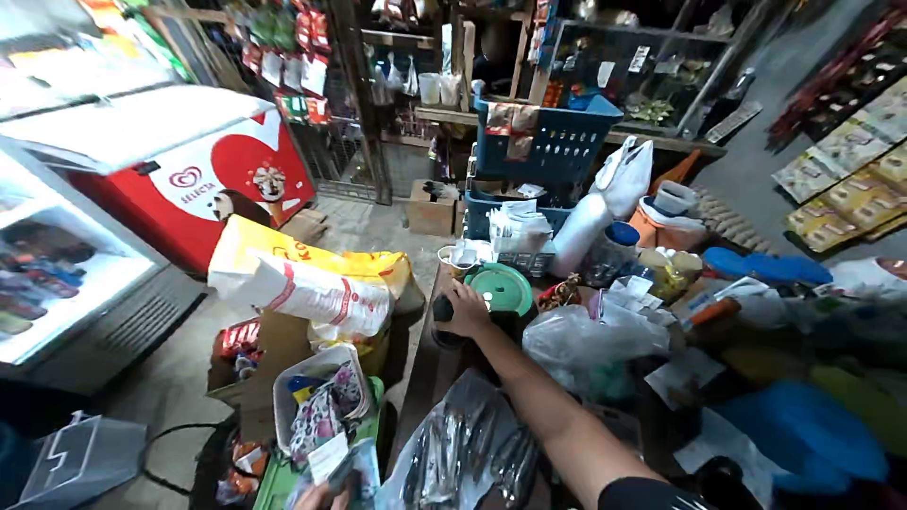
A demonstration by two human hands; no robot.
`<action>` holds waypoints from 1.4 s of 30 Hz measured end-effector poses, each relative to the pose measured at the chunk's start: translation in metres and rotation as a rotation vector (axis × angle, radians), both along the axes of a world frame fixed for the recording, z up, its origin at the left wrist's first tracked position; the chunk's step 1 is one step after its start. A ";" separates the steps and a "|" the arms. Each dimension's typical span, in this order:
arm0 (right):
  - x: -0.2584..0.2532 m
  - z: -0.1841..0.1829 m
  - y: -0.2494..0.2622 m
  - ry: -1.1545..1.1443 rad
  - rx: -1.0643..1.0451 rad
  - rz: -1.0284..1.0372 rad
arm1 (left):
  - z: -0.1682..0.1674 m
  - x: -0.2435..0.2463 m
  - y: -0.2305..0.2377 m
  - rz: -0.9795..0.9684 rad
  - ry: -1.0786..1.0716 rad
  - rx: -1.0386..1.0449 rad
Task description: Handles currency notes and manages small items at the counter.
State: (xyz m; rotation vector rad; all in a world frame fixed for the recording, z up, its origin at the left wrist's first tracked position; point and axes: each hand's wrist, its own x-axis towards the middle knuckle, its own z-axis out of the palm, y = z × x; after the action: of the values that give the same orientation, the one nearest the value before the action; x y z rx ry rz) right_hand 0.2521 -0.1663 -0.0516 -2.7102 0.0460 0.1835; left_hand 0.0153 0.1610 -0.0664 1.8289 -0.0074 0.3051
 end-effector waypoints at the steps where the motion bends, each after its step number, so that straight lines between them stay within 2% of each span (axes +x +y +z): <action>1: 0.008 -0.003 0.003 0.052 -0.031 0.000 | -0.002 0.006 0.006 -0.028 -0.004 -0.014; 7: -0.016 -0.001 0.020 0.083 -0.073 0.027 | -0.009 0.055 0.018 -0.084 0.278 -0.233; 9: -0.030 0.000 0.022 0.074 -0.065 0.098 | -0.007 0.082 0.011 -0.182 0.421 -0.428; 11: -0.041 -0.014 0.018 -0.119 -0.030 0.130 | -0.011 0.111 0.000 -0.369 0.549 -0.722; 13: -0.050 -0.010 0.021 -0.253 -0.074 -0.007 | -0.027 0.141 -0.022 -0.470 0.646 -0.928; 14: -0.051 -0.005 0.026 -0.260 -0.136 -0.114 | -0.035 0.154 -0.035 -0.504 0.661 -0.968; 16: -0.054 0.006 0.040 -0.094 -0.202 -0.281 | -0.044 0.179 -0.062 -0.581 0.636 -0.992; 18: -0.053 0.003 0.049 -0.065 -0.190 -0.326 | -0.046 0.200 -0.087 -0.657 0.616 -1.066; 21: -0.055 -0.013 0.048 -0.209 -0.106 -0.358 | -0.052 0.223 -0.117 -0.749 0.646 -1.157; 24: -0.057 -0.018 0.038 -0.213 -0.011 -0.397 | -0.055 0.231 -0.134 -0.753 0.627 -1.081; 28: -0.052 -0.020 0.046 -0.348 0.203 -0.517 | -0.053 0.230 -0.135 -0.663 0.624 -0.934; 32: -0.057 -0.014 0.046 -0.446 0.230 -0.636 | -0.045 0.223 -0.125 -0.617 0.646 -0.975; 34: -0.078 0.002 0.025 -0.371 0.255 -0.696 | -0.049 0.222 -0.095 -0.643 0.641 -0.882; 36: -0.106 0.002 -0.006 -0.312 0.197 -0.750 | -0.056 0.218 -0.055 -0.608 0.639 -0.680; 42: -0.178 -0.023 -0.052 0.129 -0.005 -0.829 | -0.060 0.177 0.032 -0.220 0.684 -0.355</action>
State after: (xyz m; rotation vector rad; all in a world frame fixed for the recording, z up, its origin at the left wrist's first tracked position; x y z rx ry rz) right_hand 0.0745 -0.2188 -0.0743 -2.4401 1.1675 0.1012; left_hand 0.1924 0.1927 -0.1260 1.4816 0.3007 -0.4565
